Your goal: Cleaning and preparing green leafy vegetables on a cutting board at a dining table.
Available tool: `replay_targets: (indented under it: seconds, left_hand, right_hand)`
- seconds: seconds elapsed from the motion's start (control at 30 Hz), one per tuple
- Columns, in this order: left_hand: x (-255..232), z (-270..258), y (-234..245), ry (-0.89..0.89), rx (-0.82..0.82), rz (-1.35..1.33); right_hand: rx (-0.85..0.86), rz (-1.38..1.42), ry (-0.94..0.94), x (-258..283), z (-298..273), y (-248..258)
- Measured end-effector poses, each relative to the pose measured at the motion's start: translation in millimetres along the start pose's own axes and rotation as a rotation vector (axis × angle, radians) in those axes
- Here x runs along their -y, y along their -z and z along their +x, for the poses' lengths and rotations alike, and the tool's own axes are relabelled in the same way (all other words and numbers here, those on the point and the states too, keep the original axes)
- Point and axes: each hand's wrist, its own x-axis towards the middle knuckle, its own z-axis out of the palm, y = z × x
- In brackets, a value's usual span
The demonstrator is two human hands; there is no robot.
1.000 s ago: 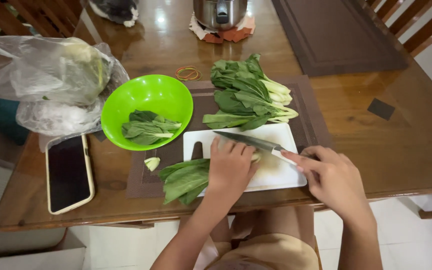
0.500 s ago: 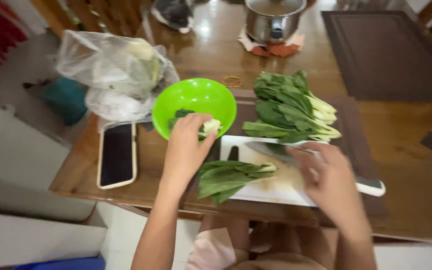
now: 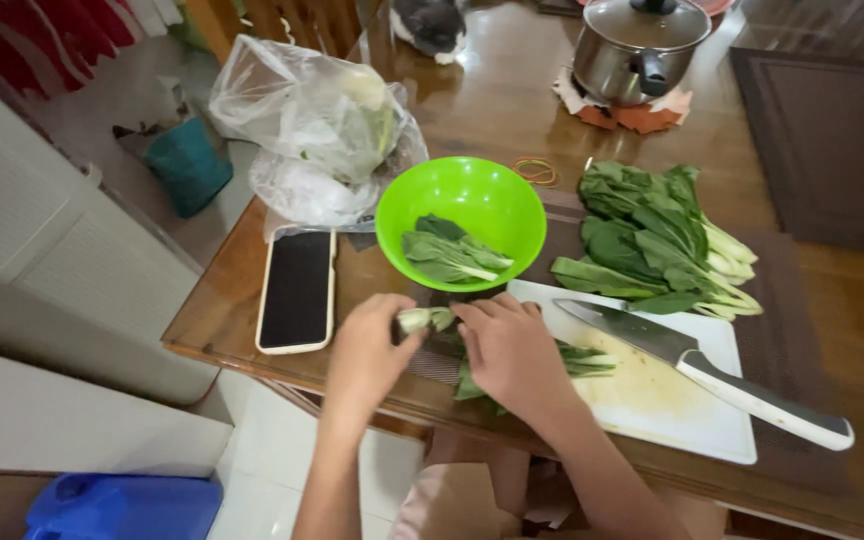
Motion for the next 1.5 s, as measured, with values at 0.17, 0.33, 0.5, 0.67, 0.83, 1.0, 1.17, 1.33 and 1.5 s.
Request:
replay_targets:
  seconds: [0.17,0.33,0.5,0.67,0.83,1.0,1.17,1.33,1.5]
  left_hand:
    - [0,-4,-3,0.001,-0.007,-0.072]
    - [-2,-5,-4,-0.020,-0.021,-0.009]
    - [-11,-9,-12,-0.040,-0.058,0.097]
    - [-52,-10,-14,-0.132,-0.116,0.120]
    - [-101,-20,-38,-0.207,-0.038,-0.032]
    - [-114,-30,-63,-0.205,-0.040,-0.140]
    - [-108,-40,-72,-0.237,-0.093,-0.179]
    - [-107,-51,-83,-0.387,0.016,-0.245]
    - [-99,-51,-93,-0.380,0.078,-0.145]
  right_hand:
    - [0.044,-0.009,-0.046,3,3,-7]
    - [-0.085,0.035,-0.049,-20,-12,30]
    - [-0.067,0.112,-0.328,-49,-57,86]
    - [0.007,-0.130,-0.413,-67,-83,108]
    - [-0.056,0.002,-0.178,-65,-82,100]
    - [-0.075,-0.013,-0.144,-74,-85,91]
    - [-0.040,0.022,-0.167,-72,-86,96]
    - [-0.104,0.216,-0.290,-77,-88,93]
    - [-0.271,0.239,-0.358,-77,-84,92]
